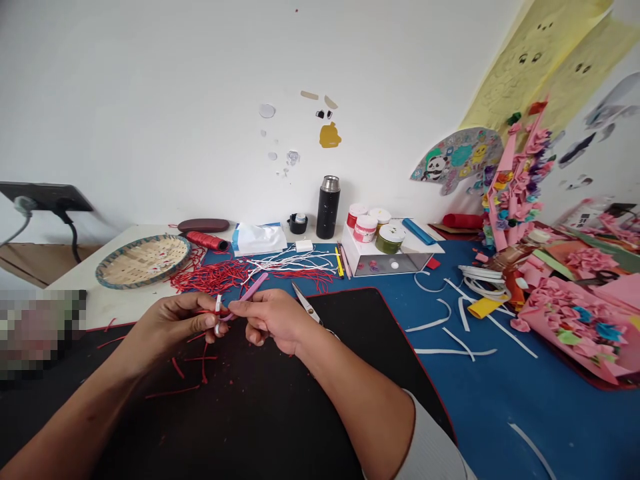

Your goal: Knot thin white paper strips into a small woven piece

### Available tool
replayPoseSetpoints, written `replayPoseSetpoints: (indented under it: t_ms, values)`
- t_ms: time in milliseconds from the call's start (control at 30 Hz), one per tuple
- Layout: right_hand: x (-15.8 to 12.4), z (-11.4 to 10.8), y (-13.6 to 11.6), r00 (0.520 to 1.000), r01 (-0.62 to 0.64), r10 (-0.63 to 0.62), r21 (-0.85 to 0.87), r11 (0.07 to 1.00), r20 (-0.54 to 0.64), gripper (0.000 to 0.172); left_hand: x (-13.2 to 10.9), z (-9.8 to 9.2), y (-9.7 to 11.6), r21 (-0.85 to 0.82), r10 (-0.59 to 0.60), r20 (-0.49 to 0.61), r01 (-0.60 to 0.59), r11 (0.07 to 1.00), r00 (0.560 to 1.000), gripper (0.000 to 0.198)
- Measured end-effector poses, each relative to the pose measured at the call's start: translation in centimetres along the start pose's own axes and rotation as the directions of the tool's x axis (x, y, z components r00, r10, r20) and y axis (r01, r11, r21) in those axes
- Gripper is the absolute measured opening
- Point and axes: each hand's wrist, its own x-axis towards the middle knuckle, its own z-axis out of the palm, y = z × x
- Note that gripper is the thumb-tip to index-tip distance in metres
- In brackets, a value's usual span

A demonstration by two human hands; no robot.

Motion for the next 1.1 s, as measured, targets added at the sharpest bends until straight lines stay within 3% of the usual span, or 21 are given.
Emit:
replayPoseSetpoints:
  t_ms: [233,433,633,867,967,1100]
  values:
    - [0.7,-0.6,0.7,0.999,0.031,-0.029,-0.054,0.998,0.026,0.048,0.1,0.3,0.0,0.03,-0.012,-0.001,0.012,0.999,1.0,0.026]
    - [0.9,-0.8,0.7,0.989,0.146,-0.15,-0.194,0.97,-0.009,0.053,0.5,0.2,-0.4,-0.052,-0.006,-0.072,0.003,0.999,0.997,0.026]
    - [0.5,-0.6,0.3,0.897,0.342,-0.428,-0.445,0.827,-0.106,0.033,0.8,0.2,-0.4,-0.145,-0.034,-0.149,0.013,0.989,0.988,0.032]
    - [0.5,-1.0,0.5,0.882,0.303,-0.458,-0.617,0.727,-0.107,0.017,1.2,0.1,-0.6,-0.245,-0.047,-0.245,-0.014,0.969,0.968,0.037]
    - [0.4,-1.4,0.1,0.866,0.211,-0.482,-0.773,0.598,-0.136,0.016,1.3,0.0,-0.8,-0.261,-0.056,-0.271,-0.017,0.965,0.961,0.037]
    - [0.3,-1.7,-0.2,0.881,0.036,-0.462,-0.957,0.288,-0.106,0.014,1.4,0.0,-0.9,-0.257,-0.065,-0.25,-0.001,0.966,0.966,0.036]
